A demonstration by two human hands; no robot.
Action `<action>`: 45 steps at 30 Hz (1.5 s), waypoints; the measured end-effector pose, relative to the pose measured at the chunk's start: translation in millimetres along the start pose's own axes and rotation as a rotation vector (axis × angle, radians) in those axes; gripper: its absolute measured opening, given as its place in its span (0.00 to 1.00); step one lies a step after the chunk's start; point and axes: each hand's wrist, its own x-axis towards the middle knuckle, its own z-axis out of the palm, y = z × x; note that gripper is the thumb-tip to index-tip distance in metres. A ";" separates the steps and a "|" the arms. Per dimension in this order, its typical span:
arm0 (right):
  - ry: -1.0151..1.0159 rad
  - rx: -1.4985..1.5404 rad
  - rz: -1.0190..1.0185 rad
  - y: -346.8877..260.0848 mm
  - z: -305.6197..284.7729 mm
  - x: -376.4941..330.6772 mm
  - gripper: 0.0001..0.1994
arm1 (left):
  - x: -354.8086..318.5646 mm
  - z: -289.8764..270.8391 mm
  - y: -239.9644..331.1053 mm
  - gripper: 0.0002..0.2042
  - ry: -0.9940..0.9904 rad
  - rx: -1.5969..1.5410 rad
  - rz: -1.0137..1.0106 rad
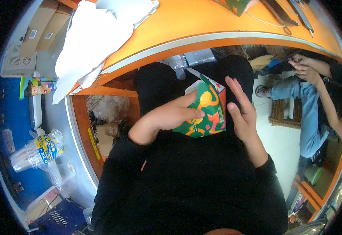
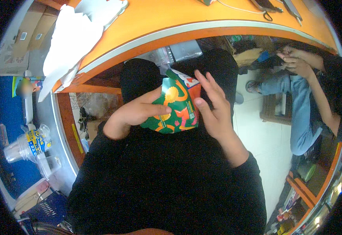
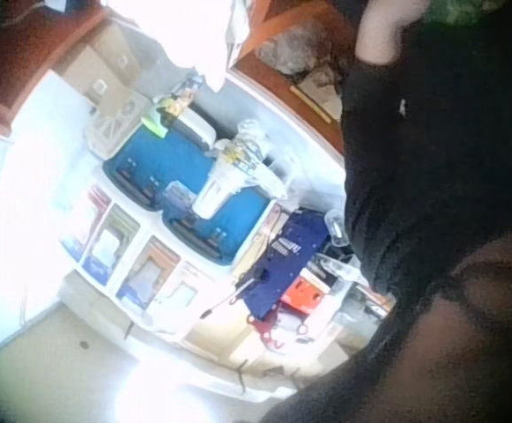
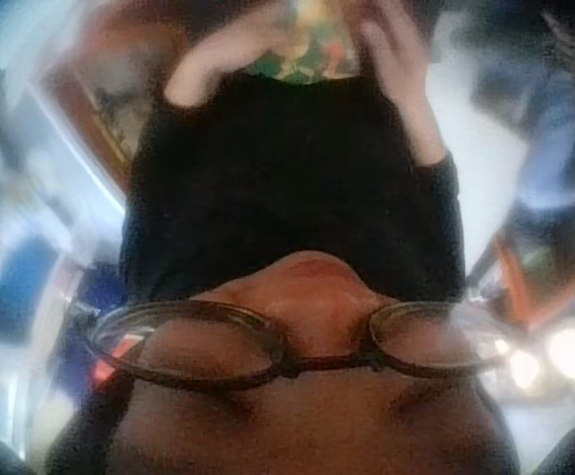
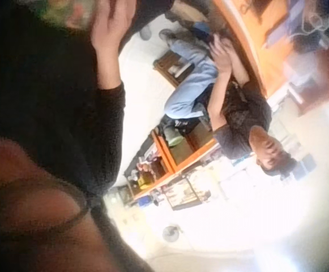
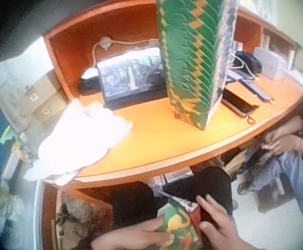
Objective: The person sits on the floor and folds flat, colorful printed paper sheets into small box shapes. They repeatedly pick up a sheet, fold and tuck the edges to form a box, then place the finished box onto a growing stack on the counter. The task continues with multiple sheets handled one at a time.
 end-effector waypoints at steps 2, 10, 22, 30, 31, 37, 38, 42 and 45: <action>-0.069 -0.097 -0.078 -8.5 1.8 10.1 0.31 | 0.2 2.3 3.8 0.26 -0.056 0.042 -0.038; -0.333 0.013 -0.029 -14.2 -3.1 12.9 0.31 | 6.5 2.3 8.6 0.19 -0.264 0.207 -0.091; -0.169 0.383 0.260 -23.2 -7.3 -4.0 0.22 | -0.3 -13.2 -29.0 0.45 -0.252 -0.391 0.086; -0.163 -0.074 -0.180 -12.8 -0.6 -5.2 0.20 | -3.7 23.5 -28.5 0.23 0.096 0.027 -0.074; -0.208 -0.131 -0.207 -11.1 -2.7 -6.4 0.27 | -3.7 24.2 -32.8 0.22 0.078 0.055 -0.033; -0.187 -0.194 -0.122 -25.8 -0.9 -9.6 0.26 | 9.9 18.9 -50.5 0.19 0.000 0.165 0.023; -0.158 -0.189 -0.098 -26.0 1.1 -10.0 0.25 | 11.5 19.1 -52.8 0.19 0.022 0.179 0.057; -0.152 -0.182 -0.038 -30.6 2.3 -7.9 0.23 | 9.7 20.7 -49.2 0.20 0.064 0.147 0.063; -0.095 -0.097 0.062 -35.2 5.0 -7.7 0.22 | 9.6 18.7 -52.4 0.20 0.079 0.093 -0.013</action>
